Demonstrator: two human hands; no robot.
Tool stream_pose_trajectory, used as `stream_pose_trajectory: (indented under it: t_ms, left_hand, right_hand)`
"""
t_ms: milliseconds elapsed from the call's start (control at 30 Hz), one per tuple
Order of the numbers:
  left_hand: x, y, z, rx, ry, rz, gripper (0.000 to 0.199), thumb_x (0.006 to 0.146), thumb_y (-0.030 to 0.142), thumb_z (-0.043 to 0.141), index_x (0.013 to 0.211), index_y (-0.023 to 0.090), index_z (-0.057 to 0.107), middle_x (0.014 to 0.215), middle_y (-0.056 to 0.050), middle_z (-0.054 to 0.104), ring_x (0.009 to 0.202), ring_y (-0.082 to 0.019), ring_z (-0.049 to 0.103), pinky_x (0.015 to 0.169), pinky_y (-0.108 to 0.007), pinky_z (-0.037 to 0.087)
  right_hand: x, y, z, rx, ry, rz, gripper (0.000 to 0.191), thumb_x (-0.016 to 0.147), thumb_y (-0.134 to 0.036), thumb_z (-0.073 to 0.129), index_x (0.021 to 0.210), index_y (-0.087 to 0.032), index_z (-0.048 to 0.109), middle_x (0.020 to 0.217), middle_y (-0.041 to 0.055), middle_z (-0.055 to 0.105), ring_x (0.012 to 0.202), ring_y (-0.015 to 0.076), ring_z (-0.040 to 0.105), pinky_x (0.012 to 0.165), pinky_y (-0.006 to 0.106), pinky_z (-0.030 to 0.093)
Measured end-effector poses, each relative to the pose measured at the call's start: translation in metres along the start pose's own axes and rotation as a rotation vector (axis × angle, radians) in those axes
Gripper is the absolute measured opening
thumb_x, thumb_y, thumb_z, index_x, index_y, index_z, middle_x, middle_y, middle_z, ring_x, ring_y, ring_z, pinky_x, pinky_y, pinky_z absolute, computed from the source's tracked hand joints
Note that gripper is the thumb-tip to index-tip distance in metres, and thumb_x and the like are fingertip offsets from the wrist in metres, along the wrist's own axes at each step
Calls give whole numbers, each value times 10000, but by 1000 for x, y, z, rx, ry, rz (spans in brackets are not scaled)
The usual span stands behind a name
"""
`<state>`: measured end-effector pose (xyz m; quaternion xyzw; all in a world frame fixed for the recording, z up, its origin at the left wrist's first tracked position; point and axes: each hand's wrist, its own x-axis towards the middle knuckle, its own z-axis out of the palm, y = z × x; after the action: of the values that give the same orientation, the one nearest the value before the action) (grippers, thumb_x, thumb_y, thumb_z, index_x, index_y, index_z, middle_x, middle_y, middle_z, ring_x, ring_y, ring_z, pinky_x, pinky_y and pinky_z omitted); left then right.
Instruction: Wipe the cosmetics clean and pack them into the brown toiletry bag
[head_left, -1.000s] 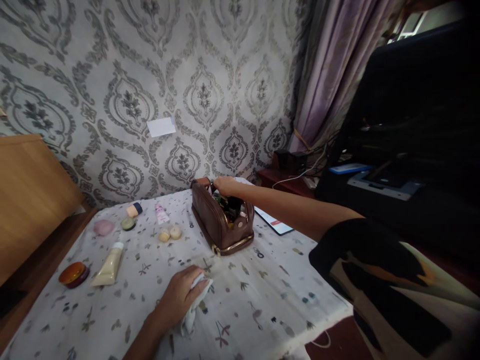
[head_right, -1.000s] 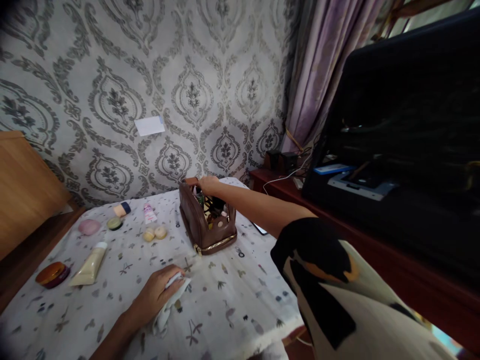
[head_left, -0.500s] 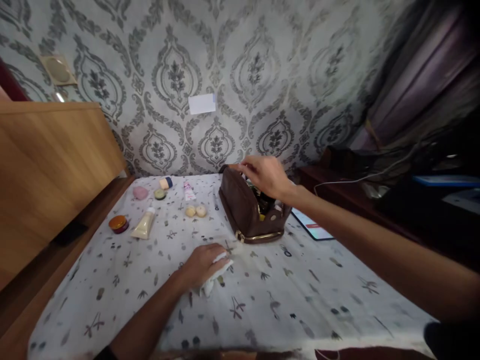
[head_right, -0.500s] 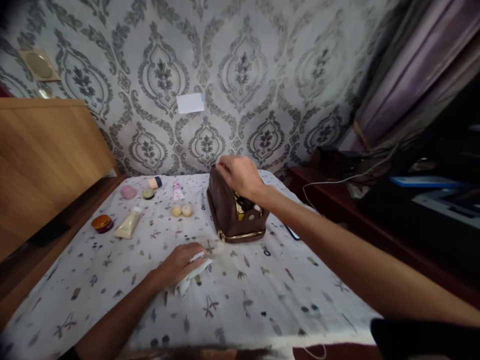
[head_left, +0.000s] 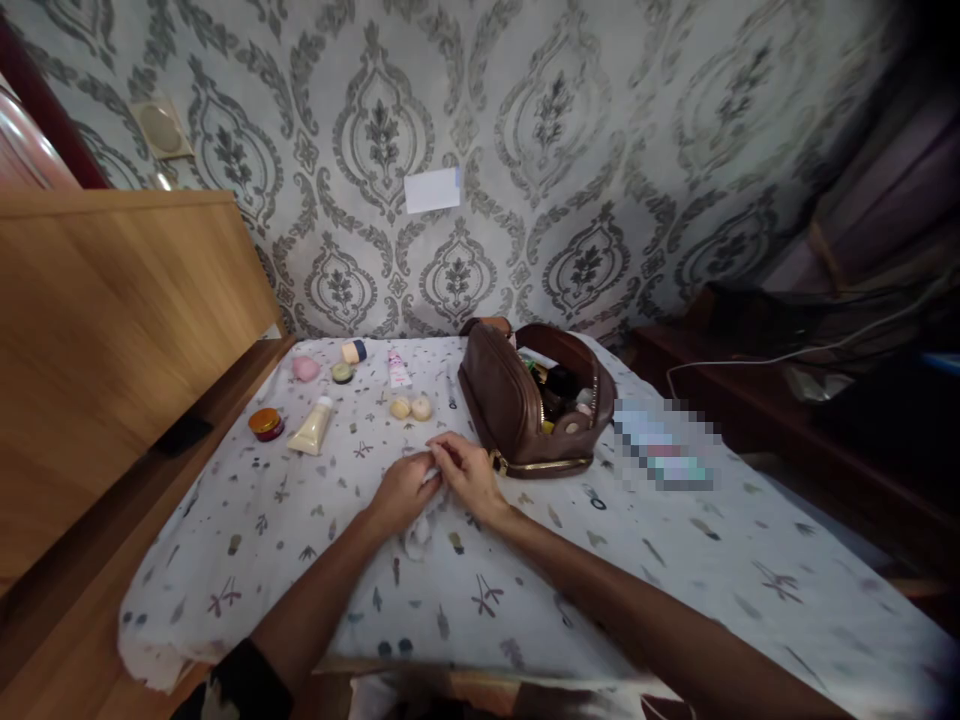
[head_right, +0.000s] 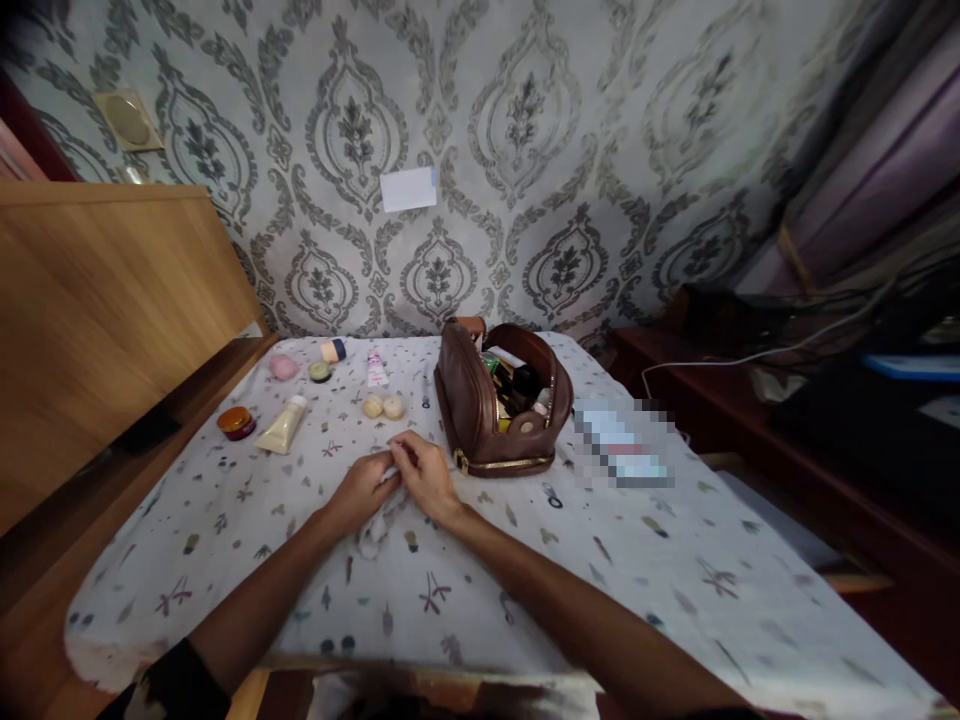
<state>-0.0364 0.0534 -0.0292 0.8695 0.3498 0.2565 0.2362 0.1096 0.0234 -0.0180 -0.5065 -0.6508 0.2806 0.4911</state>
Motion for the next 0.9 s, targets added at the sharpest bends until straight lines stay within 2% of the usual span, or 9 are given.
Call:
stream_pose_trajectory:
  t_ms: [133, 267, 433, 600, 733, 900]
  left_hand:
    - [1, 0, -1, 58, 7, -10, 131, 897, 203, 481, 916, 199, 611, 929, -57, 698, 882, -202, 636, 830, -306, 473]
    - [1, -1, -9, 158, 70, -70, 165, 921, 229, 442, 889, 204, 602, 880, -48, 670, 832, -195, 615, 784, -302, 456]
    - [1, -19, -37, 186, 323, -217, 205, 917, 249, 429, 954, 200, 624, 920, -57, 690, 854, -203, 617, 806, -312, 448]
    - [6, -41, -64, 165, 389, -314, 238, 900, 323, 455, 946, 193, 648, 878, -40, 705, 745, -191, 608, 736, -298, 453]
    - [20, -59, -75, 194, 402, -357, 247, 862, 286, 463, 963, 179, 661, 882, -33, 709, 705, -177, 590, 700, -281, 446]
    - [53, -82, -88, 254, 416, -408, 306, 820, 270, 460, 1008, 149, 669, 823, -36, 688, 653, -181, 561, 662, -282, 441]
  right_hand:
    - [-2, 20, 6, 188, 21, 155, 372, 876, -562, 467, 855, -205, 566, 601, -29, 505, 438, 120, 463, 459, 250, 394]
    - [-3, 29, 3, 264, 42, 186, 369, 847, -563, 503, 863, -200, 565, 632, -27, 513, 421, 107, 450, 422, 241, 360]
    - [-5, 27, 3, 227, -34, 161, 308, 864, -499, 507, 833, -198, 566, 643, -30, 519, 423, 96, 461, 424, 226, 373]
    - [-8, 23, 5, 147, -115, 145, 221, 892, -393, 491, 828, -200, 576, 617, -37, 520, 439, 99, 472, 445, 214, 380]
    - [-9, 21, 4, 90, -110, 106, 189, 903, -320, 490, 830, -189, 607, 596, -38, 513, 474, 105, 476, 478, 210, 373]
    - [-10, 16, 2, 43, -103, 89, 183, 913, -261, 494, 828, -181, 635, 590, -37, 523, 505, 106, 465, 514, 208, 356]
